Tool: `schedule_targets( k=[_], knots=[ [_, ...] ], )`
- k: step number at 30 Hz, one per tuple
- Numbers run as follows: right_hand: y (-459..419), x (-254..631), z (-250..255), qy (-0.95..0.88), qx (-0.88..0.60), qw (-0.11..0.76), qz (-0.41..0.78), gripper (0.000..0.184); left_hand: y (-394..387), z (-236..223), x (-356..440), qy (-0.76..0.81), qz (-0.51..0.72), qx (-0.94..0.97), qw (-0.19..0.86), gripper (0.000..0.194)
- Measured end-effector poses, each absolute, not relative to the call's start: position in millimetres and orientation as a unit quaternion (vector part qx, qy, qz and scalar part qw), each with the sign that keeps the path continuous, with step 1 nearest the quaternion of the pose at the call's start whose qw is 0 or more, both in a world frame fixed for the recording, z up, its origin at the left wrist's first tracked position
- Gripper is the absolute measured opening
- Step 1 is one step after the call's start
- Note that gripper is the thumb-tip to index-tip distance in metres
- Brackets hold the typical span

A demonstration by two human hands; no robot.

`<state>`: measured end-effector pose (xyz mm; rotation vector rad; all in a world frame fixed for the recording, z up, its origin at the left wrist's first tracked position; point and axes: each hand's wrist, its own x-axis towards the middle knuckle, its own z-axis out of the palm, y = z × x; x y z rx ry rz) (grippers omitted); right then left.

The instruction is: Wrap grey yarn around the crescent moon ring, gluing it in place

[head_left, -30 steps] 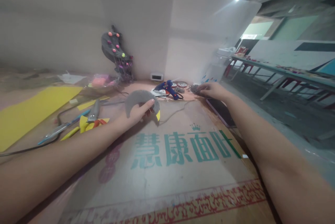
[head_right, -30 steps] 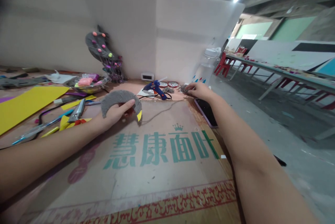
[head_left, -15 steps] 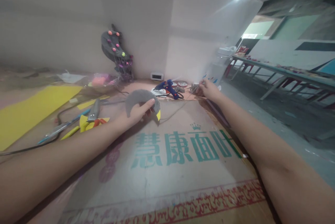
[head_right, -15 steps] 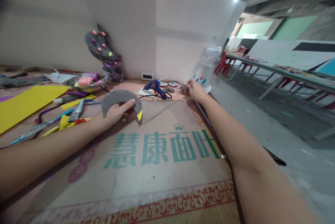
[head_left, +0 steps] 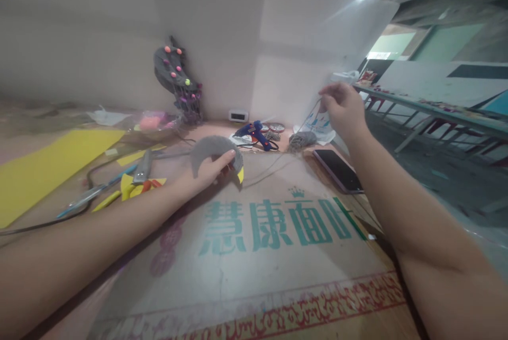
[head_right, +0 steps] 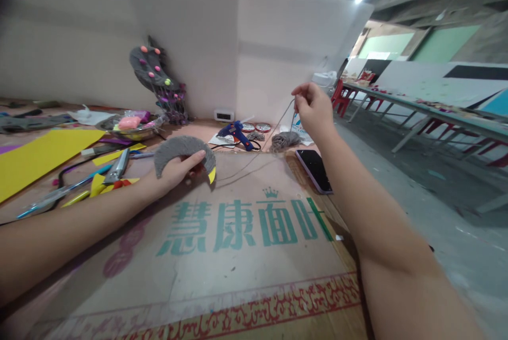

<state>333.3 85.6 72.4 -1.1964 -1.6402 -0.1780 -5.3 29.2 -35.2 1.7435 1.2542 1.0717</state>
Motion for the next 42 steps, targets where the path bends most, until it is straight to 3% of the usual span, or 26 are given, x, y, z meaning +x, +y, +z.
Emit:
schedule_targets(
  k=[5, 10, 15, 22, 32, 37, 42],
  knots=[
    [55.7, 308.9, 89.6, -0.690, -0.433, 0.575, -0.075, 0.011, 21.6, -23.7, -3.2, 0.479, 0.411, 0.690, 0.354, 0.043],
    [47.1, 291.9, 88.1, -0.746, -0.516, 0.420, -0.013, 0.038, 21.6, -22.1, -4.3, 0.497, 0.406, 0.690, 0.336, 0.045],
    [75.1, 276.0, 42.3, -0.738, -0.603, 0.302, 0.021, 0.027, 29.0, -31.4, -9.6, 0.519, 0.392, 0.679, 0.341, 0.056],
    [105.1, 248.7, -4.0, -0.760, -0.588, 0.255, 0.106, 0.042, 21.9, -22.4, -6.8, 0.504, 0.398, 0.689, 0.336, 0.051],
    [124.6, 223.6, -17.5, -0.700, -0.630, 0.301, 0.153, 0.037, 21.3, -21.3, -4.4, 0.497, 0.407, 0.669, 0.374, 0.041],
    [119.6, 234.9, -6.4, -0.675, -0.619, 0.357, 0.184, 0.015, 20.6, -21.8, -4.1, 0.497, 0.407, 0.674, 0.364, 0.043],
    [93.0, 244.7, 8.7, -0.671, -0.562, 0.417, 0.245, 0.022, 18.7, -18.0, -3.5, 0.501, 0.424, 0.666, 0.355, 0.041]
  ],
)
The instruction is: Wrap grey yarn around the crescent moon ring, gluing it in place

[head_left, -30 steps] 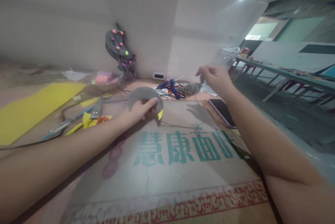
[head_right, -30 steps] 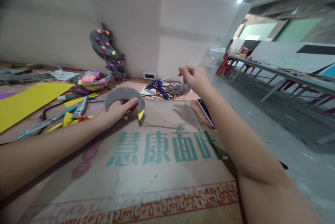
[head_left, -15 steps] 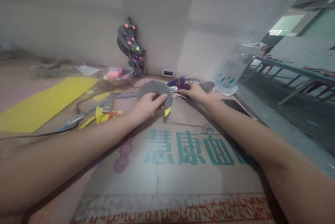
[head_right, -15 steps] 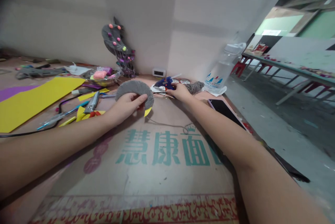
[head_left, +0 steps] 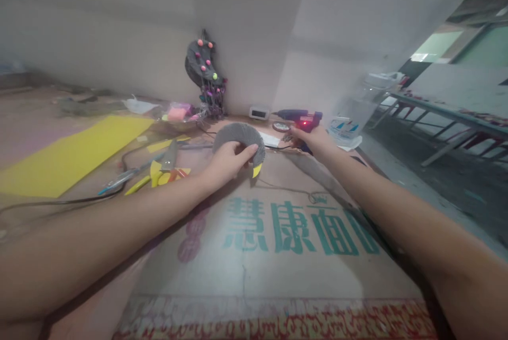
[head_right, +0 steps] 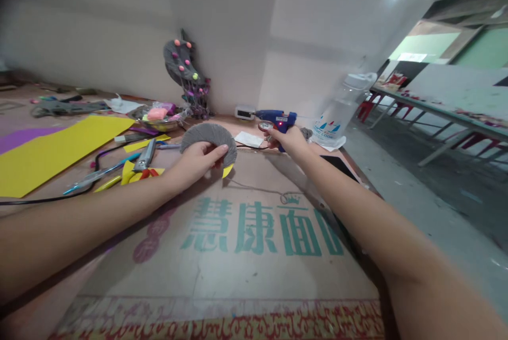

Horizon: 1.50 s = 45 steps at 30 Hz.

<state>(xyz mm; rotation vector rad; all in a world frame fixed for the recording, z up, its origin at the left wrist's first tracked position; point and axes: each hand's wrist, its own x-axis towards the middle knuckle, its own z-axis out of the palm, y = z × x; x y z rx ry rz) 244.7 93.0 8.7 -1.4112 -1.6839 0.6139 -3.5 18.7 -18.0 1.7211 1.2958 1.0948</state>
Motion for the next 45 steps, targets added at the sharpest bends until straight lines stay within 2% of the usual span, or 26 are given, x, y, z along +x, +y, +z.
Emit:
schedule_targets(
  k=[5, 8, 14, 20, 26, 31, 39, 45],
  knots=[
    [39.7, 248.0, 8.8, -0.682, -0.509, 0.457, 0.258, 0.023, 23.7, -20.4, -3.6, 0.489, 0.463, 0.647, 0.357, 0.035],
    [15.1, 249.0, -2.1, -0.691, -0.513, 0.445, 0.248, 0.029, 28.8, -24.2, -5.5, 0.484, 0.478, 0.643, 0.353, 0.034],
    [-9.8, 239.0, -10.5, -0.725, -0.521, 0.390, 0.227, 0.032, 34.1, -28.4, -9.1, 0.475, 0.514, 0.626, 0.343, 0.035],
    [-21.2, 229.0, -0.8, -0.758, -0.515, 0.330, 0.224, 0.015, 31.6, -24.1, -7.5, 0.464, 0.508, 0.643, 0.337, 0.031],
    [-18.8, 232.5, -1.9, -0.776, -0.535, 0.287, 0.170, 0.025, 26.7, -18.7, -6.5, 0.470, 0.496, 0.651, 0.330, 0.031],
    [-24.6, 226.6, 7.6, -0.779, -0.569, 0.241, 0.101, 0.022, 23.6, -18.3, -6.1, 0.464, 0.494, 0.663, 0.318, 0.031],
    [-26.9, 220.4, 7.0, -0.756, -0.585, 0.277, 0.095, 0.009, 23.5, -17.7, -5.8, 0.469, 0.486, 0.668, 0.314, 0.030],
    [-21.6, 222.3, -1.2, -0.735, -0.597, 0.283, 0.153, 0.016, 20.2, -16.9, -5.6, 0.466, 0.481, 0.674, 0.313, 0.031]
  ],
)
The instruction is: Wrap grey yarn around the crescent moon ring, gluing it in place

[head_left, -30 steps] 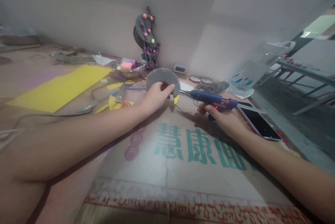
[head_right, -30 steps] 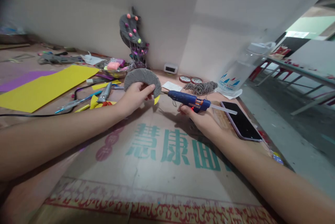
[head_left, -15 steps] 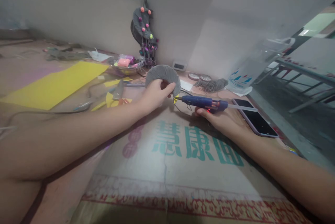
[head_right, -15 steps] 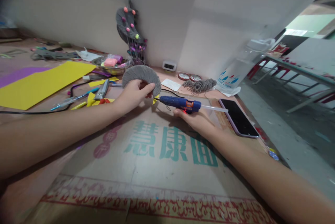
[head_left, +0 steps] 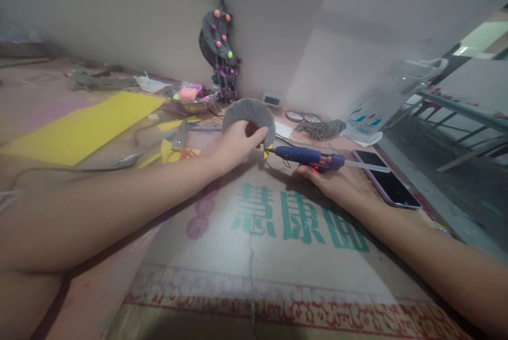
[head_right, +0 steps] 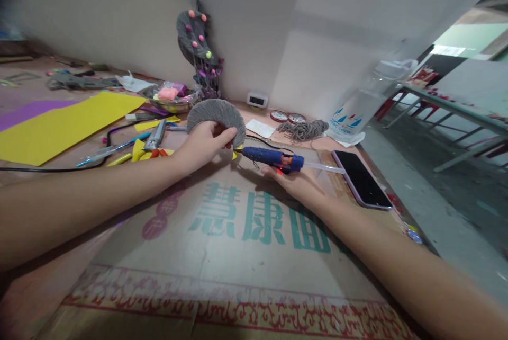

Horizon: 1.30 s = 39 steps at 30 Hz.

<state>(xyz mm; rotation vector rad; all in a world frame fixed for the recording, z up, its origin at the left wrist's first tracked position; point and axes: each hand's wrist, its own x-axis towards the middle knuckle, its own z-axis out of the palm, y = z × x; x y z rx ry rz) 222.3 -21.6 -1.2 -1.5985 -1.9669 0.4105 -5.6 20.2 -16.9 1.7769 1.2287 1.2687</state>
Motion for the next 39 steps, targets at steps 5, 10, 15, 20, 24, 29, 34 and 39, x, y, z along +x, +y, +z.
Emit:
schedule_targets(
  k=[5, 10, 15, 20, 24, 29, 34, 39],
  knots=[
    [-15.5, 228.6, -10.3, -0.754, -0.554, 0.316, 0.157, 0.025, 21.6, -18.6, -5.7, 0.457, 0.488, 0.670, 0.323, 0.030],
    [-17.6, 228.2, -6.2, -0.762, -0.545, 0.313, 0.155, 0.024, 22.2, -19.0, -4.9, 0.460, 0.487, 0.669, 0.323, 0.030],
    [-13.1, 230.0, -13.7, -0.751, -0.553, 0.316, 0.175, 0.030, 21.4, -17.8, -4.9, 0.461, 0.484, 0.668, 0.328, 0.030],
    [-9.5, 232.5, -19.6, -0.758, -0.552, 0.307, 0.160, 0.032, 21.5, -18.0, -5.5, 0.452, 0.485, 0.670, 0.333, 0.030],
    [-14.6, 229.7, -11.0, -0.759, -0.554, 0.309, 0.146, 0.029, 21.1, -17.8, -5.3, 0.454, 0.486, 0.668, 0.334, 0.029],
    [-17.1, 228.2, -6.8, -0.760, -0.552, 0.305, 0.156, 0.025, 21.2, -18.0, -5.1, 0.451, 0.485, 0.671, 0.333, 0.029],
    [-13.3, 231.5, -13.1, -0.757, -0.551, 0.313, 0.159, 0.030, 21.9, -18.9, -4.7, 0.449, 0.488, 0.666, 0.341, 0.028],
    [-16.6, 228.8, -8.0, -0.755, -0.556, 0.313, 0.153, 0.025, 22.4, -18.5, -5.1, 0.451, 0.487, 0.666, 0.341, 0.029]
  ],
)
